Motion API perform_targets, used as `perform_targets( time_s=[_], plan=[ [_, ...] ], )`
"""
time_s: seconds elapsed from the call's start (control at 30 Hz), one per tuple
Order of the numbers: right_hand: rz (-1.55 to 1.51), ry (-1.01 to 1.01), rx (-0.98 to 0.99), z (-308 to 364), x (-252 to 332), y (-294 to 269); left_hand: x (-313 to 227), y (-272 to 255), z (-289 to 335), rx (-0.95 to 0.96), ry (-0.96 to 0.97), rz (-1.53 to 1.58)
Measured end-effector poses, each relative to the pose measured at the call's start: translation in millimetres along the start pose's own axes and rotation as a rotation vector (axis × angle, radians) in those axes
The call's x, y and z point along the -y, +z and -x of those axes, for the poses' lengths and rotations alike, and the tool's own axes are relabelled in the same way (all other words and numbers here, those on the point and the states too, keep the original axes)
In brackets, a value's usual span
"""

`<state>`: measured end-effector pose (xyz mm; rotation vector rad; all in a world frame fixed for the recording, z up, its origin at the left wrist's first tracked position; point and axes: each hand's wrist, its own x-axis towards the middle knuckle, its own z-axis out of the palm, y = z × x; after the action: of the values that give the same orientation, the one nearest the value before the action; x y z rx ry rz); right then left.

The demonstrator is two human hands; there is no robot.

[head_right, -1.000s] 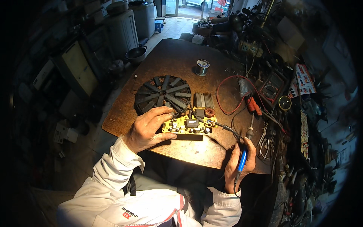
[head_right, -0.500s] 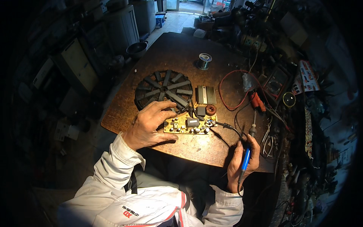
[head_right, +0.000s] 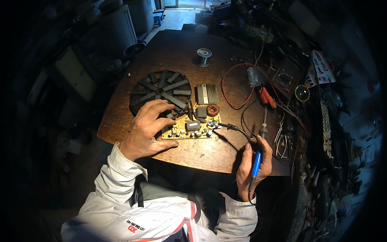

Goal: The person uses a soldering iron and solder wire to work on a green circuit board, applying solder to several points. They then flip the board and continue soldering on the other side. Finally, they place the board down and pick up a motor stator assembly.

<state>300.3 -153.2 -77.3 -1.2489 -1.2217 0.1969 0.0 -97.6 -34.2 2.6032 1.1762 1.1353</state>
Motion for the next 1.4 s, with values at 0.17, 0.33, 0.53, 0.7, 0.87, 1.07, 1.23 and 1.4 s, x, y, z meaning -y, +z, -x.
perform_targets(
  time_s=[0.17, 0.33, 0.53, 0.7, 0.87, 1.07, 1.23, 1.4],
  plan=[
    [0.021, -0.024, -0.003, 0.2, -0.5, -0.8, 0.0, 0.8, -0.6, 0.026, -0.008, -0.010],
    [0.038, -0.033, -0.009, -0.8, 2.9, -0.1, 1.7, 3.2, 0.3, 0.031, -0.028, -0.008],
    [0.029, -0.021, -0.013, 0.3, 1.3, -0.6, 1.1, 4.2, -0.3, 0.033, -0.029, -0.032],
    [-0.011, 0.005, -0.014, 1.0, -0.3, -0.6, -0.1, 4.1, -1.6, 0.046, -0.030, -0.039],
    [-0.010, -0.018, -0.024, 1.2, -3.1, -0.5, 0.7, 4.7, -1.3, 0.051, -0.027, -0.047],
    [-0.010, -0.008, -0.031, 1.4, -1.6, 0.5, 0.4, 4.6, -1.2, 0.047, -0.027, -0.056],
    [0.027, -0.025, -0.028, 0.5, 0.8, -0.5, -0.4, 4.5, -2.2, 0.049, -0.022, -0.051],
    [0.018, -0.017, -0.025, 0.6, 0.1, -0.9, 0.2, 4.4, -1.7, 0.051, -0.022, -0.054]
  ],
)
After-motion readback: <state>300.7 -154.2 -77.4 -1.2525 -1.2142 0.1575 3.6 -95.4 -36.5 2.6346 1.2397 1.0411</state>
